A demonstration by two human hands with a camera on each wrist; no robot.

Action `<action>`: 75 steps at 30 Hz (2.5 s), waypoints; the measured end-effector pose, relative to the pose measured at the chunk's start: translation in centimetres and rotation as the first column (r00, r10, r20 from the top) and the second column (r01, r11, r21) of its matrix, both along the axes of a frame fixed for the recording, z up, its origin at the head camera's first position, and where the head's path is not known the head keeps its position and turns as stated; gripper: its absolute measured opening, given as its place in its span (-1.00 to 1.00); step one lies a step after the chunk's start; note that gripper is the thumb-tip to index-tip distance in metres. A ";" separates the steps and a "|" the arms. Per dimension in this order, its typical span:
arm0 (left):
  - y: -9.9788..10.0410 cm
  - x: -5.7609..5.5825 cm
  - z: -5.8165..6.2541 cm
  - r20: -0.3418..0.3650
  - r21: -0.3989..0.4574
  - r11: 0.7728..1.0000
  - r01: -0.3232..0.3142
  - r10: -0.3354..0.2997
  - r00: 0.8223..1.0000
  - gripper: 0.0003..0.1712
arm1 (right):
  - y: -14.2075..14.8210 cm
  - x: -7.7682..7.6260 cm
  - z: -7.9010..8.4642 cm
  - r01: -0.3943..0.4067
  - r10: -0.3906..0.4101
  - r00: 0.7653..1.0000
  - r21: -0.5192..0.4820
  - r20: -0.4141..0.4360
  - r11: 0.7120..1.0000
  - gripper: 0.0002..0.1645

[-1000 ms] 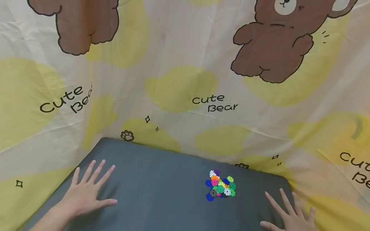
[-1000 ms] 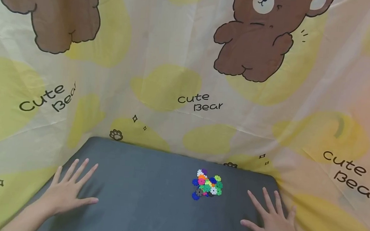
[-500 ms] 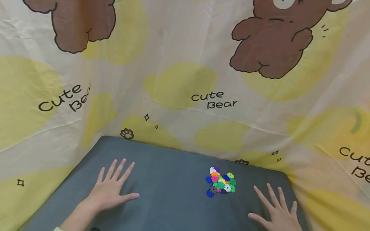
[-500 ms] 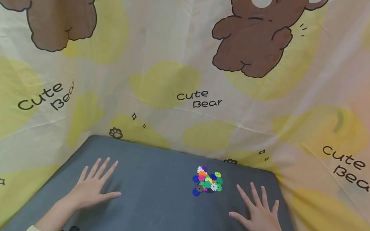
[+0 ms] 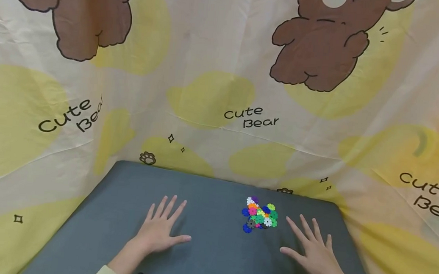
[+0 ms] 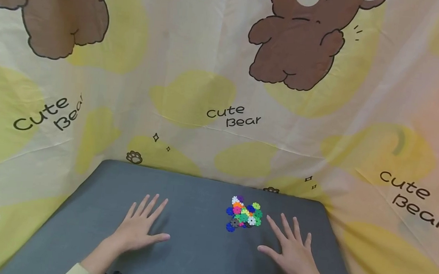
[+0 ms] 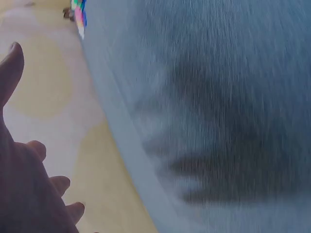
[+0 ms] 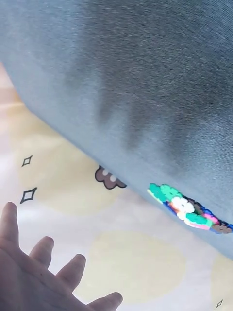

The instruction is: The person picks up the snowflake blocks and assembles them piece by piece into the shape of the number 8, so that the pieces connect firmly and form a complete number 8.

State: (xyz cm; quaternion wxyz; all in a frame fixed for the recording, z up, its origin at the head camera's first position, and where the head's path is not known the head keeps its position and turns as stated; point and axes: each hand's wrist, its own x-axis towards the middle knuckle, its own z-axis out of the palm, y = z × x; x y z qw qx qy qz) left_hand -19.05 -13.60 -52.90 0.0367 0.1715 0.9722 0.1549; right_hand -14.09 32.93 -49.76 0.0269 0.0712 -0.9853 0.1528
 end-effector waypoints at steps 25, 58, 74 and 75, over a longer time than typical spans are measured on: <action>10.2 -1.3 -2.9 -0.009 0.118 0.989 0.084 -0.083 0.996 -0.03 | -3.7 -2.9 -2.2 -0.017 0.014 1.000 -0.093 -0.026 0.995 -0.12; 22.1 -3.4 -6.2 -0.131 -0.065 0.998 -0.015 0.006 0.991 -0.50 | -9.3 -9.5 -7.9 0.094 -0.069 0.991 -0.231 0.115 0.968 -0.68; 22.5 -3.9 -6.0 -0.119 -0.052 0.998 -0.037 0.031 0.992 -0.68 | -9.2 -9.1 -7.7 0.122 -0.066 0.986 -0.388 0.154 0.914 -0.76; 22.4 -3.9 -6.0 -0.134 -0.065 0.998 -0.026 0.017 0.991 -0.70 | -9.2 -9.0 -7.7 0.114 -0.061 0.988 -0.394 0.144 0.912 -0.77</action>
